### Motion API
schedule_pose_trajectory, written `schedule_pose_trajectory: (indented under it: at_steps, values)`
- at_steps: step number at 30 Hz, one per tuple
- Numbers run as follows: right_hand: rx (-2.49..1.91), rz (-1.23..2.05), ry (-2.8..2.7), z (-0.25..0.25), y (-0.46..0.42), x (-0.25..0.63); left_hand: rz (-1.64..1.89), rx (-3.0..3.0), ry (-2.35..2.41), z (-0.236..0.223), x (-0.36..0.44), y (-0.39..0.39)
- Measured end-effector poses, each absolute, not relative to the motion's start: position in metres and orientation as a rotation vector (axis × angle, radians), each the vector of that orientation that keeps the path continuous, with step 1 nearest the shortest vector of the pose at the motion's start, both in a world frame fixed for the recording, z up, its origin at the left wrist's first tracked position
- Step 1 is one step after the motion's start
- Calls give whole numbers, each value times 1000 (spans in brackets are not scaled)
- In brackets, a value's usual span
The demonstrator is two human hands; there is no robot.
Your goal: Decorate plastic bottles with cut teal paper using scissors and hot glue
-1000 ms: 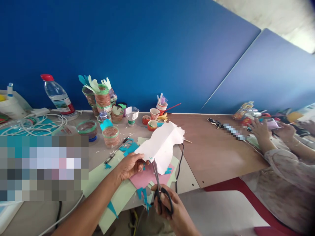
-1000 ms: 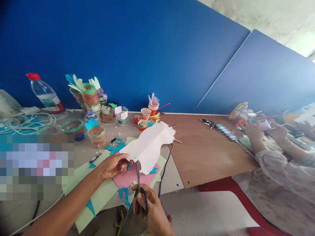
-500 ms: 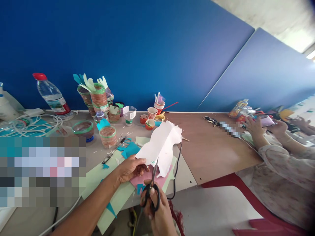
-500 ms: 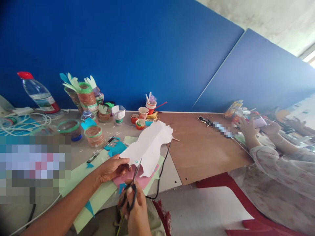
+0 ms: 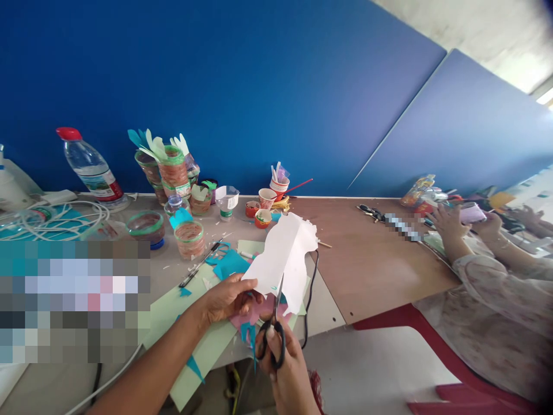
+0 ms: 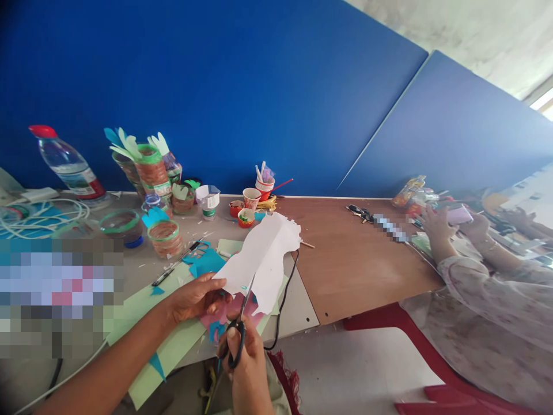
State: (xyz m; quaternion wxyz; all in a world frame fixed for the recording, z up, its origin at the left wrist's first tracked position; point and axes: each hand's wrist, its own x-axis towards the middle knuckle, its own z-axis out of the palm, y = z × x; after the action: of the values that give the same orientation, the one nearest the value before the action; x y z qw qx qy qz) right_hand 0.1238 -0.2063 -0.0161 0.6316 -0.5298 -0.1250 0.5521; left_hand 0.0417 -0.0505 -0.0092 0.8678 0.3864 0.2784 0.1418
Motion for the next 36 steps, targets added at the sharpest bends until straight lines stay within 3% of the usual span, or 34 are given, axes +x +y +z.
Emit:
schedule_pose_trajectory:
  at_steps: [19, 36]
  values:
    - [-1181, 1195, -521, -28, -215, 116, 439, 841, 604, -7, 48, -54]
    - [-1331, 1117, -413, -19, -201, 115, 418, 1069, 617, -6, 51, -57]
